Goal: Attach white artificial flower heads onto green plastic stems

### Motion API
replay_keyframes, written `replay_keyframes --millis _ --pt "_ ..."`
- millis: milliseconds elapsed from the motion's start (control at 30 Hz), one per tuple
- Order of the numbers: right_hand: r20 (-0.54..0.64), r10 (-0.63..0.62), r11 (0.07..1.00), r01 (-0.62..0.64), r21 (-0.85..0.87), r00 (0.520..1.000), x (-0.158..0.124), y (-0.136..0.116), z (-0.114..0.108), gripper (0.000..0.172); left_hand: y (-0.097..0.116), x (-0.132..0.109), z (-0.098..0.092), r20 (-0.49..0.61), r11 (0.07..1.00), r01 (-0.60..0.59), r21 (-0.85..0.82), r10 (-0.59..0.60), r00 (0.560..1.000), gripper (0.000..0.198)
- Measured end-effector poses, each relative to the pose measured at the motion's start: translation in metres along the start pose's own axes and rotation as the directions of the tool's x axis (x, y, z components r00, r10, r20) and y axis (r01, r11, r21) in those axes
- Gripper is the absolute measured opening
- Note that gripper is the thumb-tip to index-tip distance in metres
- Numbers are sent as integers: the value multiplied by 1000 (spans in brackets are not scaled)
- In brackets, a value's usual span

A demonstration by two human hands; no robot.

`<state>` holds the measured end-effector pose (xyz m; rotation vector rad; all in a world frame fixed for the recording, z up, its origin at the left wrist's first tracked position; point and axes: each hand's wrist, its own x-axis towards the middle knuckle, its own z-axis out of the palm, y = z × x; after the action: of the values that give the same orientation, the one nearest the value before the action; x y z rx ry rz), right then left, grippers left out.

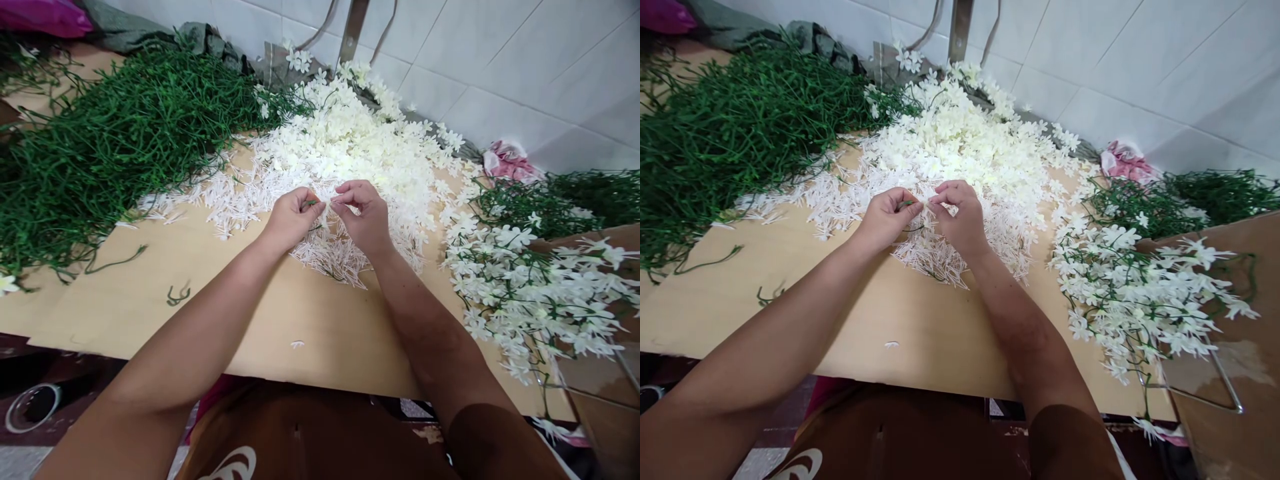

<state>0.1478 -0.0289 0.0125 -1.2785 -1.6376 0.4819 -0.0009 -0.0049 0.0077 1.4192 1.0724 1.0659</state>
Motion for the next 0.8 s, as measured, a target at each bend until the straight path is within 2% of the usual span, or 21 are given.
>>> replay_keyframes --millis 133,367,567,800 --pt "21 45 997 -46 55 999 0 11 1 7 4 0 0 29 999 34 -29 -33 999 14" --pt "4 85 982 -84 170 996 0 9 2 9 4 1 -1 72 995 61 -84 -55 996 13" --pt "-46 18 966 -5 260 999 -1 18 6 7 7 -1 -2 84 987 115 -111 -106 991 11" --pt "-60 -57 960 71 270 997 -3 25 11 6 8 -3 -4 109 983 120 -139 -105 988 12"
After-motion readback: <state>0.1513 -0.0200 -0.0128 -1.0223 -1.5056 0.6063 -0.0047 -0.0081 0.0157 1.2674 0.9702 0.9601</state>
